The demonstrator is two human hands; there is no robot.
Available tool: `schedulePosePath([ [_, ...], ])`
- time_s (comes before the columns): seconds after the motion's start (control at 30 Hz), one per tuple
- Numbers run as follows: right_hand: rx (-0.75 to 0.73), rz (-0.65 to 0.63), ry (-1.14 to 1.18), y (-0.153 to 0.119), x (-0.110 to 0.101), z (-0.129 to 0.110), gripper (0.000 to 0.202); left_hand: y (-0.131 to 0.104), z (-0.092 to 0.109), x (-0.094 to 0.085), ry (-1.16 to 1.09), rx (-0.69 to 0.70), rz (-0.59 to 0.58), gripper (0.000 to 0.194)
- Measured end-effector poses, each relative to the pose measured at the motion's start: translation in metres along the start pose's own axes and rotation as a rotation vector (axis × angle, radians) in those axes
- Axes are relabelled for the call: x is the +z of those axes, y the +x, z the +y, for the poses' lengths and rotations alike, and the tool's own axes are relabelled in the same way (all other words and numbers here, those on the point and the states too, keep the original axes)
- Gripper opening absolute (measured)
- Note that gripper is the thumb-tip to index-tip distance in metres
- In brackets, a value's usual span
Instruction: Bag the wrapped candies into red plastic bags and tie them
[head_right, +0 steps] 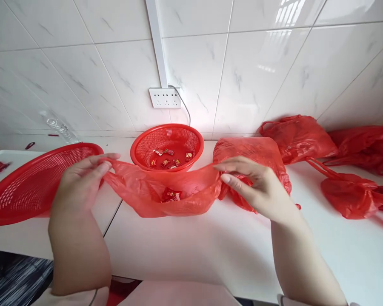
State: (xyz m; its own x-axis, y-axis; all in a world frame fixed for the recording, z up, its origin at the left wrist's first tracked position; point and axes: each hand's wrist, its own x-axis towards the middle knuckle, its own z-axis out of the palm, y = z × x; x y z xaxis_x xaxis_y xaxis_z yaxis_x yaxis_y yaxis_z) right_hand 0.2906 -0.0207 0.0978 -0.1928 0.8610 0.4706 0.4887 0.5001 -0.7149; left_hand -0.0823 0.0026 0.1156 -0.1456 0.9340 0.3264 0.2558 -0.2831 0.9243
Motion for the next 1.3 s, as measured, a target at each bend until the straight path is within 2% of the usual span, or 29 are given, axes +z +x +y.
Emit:
schedulePosePath([
  [0.1, -0.142, 0.226, 0.03, 0.014, -0.002, -0.026, 0.028, 0.007, 0.022, 0.018, -0.135, 0.13, -0.115, 0.029],
  [0.17, -0.223, 0.286, -0.012, 0.021, 0.008, -0.04, 0.031, 0.005, 0.03, 0.034, -0.166, 0.174, -0.193, 0.045],
  [0.23, -0.286, 0.235, -0.065, 0.028, 0.021, -0.05, 0.031, 0.0, 0.033, 0.052, -0.19, 0.165, -0.31, 0.057],
  [0.3, -0.376, 0.126, -0.065, 0.033, 0.036, -0.056, 0.03, -0.007, 0.032, 0.07, -0.212, 0.13, -0.477, 0.06],
  [0.33, -0.442, 0.071, -0.048, 0.036, 0.043, -0.058, 0.029, -0.01, 0.03, 0.078, -0.22, 0.123, -0.548, 0.055],
  [0.4, -0.579, -0.036, -0.008, 0.042, 0.054, -0.06, 0.028, -0.016, 0.025, 0.09, -0.225, 0.148, -0.628, 0.03],
  [0.43, -0.631, -0.07, 0.013, 0.044, 0.059, -0.06, 0.029, -0.017, 0.022, 0.094, -0.229, 0.166, -0.644, 0.018],
  [0.5, -0.66, -0.069, 0.059, 0.049, 0.066, -0.058, 0.031, -0.017, 0.019, 0.098, -0.244, 0.147, -0.644, 0.026],
  [0.6, -0.528, 0.042, 0.132, 0.052, 0.072, -0.049, 0.033, -0.014, 0.015, 0.096, -0.271, -0.008, -0.63, 0.033],
  [0.67, -0.426, 0.031, 0.187, 0.053, 0.076, -0.043, 0.031, -0.011, 0.013, 0.093, -0.273, -0.066, -0.618, 0.033],
  [0.77, -0.322, -0.027, 0.28, 0.051, 0.084, -0.034, 0.025, -0.009, 0.01, 0.092, -0.271, -0.075, -0.598, 0.033],
  [0.87, -0.278, 0.043, 0.319, 0.049, 0.089, -0.026, 0.025, -0.005, 0.007, 0.092, -0.261, -0.112, -0.592, 0.031],
  [0.93, -0.309, 0.09, 0.304, 0.047, 0.089, -0.023, 0.028, -0.001, 0.006, 0.092, -0.262, -0.146, -0.562, 0.03],
  [1.0, -0.395, 0.037, 0.266, 0.046, 0.084, -0.021, 0.03, 0.003, 0.004, 0.089, -0.277, -0.181, -0.524, 0.029],
  [1.07, -0.481, -0.155, 0.214, 0.044, 0.079, -0.02, 0.03, 0.007, 0.003, 0.086, -0.276, -0.179, -0.528, 0.025],
  [1.13, -0.496, -0.354, 0.168, 0.043, 0.076, -0.022, 0.028, 0.007, 0.003, 0.083, -0.195, -0.08, -0.581, 0.014],
  [1.17, -0.478, -0.392, 0.162, 0.043, 0.077, -0.023, 0.025, 0.007, 0.003, 0.081, -0.109, 0.01, -0.607, 0.01],
  [1.2, -0.452, -0.366, 0.169, 0.043, 0.079, -0.023, 0.022, 0.006, 0.002, 0.08, 0.008, 0.13, -0.611, 0.01],
  [1.23, -0.416, -0.287, 0.186, 0.045, 0.082, -0.024, 0.02, 0.005, 0.002, 0.08, 0.153, 0.27, -0.581, 0.012],
  [1.3, -0.304, -0.085, 0.251, 0.049, 0.093, -0.022, 0.02, 0.003, -0.001, 0.08, 0.462, 0.57, -0.417, 0.016],
])
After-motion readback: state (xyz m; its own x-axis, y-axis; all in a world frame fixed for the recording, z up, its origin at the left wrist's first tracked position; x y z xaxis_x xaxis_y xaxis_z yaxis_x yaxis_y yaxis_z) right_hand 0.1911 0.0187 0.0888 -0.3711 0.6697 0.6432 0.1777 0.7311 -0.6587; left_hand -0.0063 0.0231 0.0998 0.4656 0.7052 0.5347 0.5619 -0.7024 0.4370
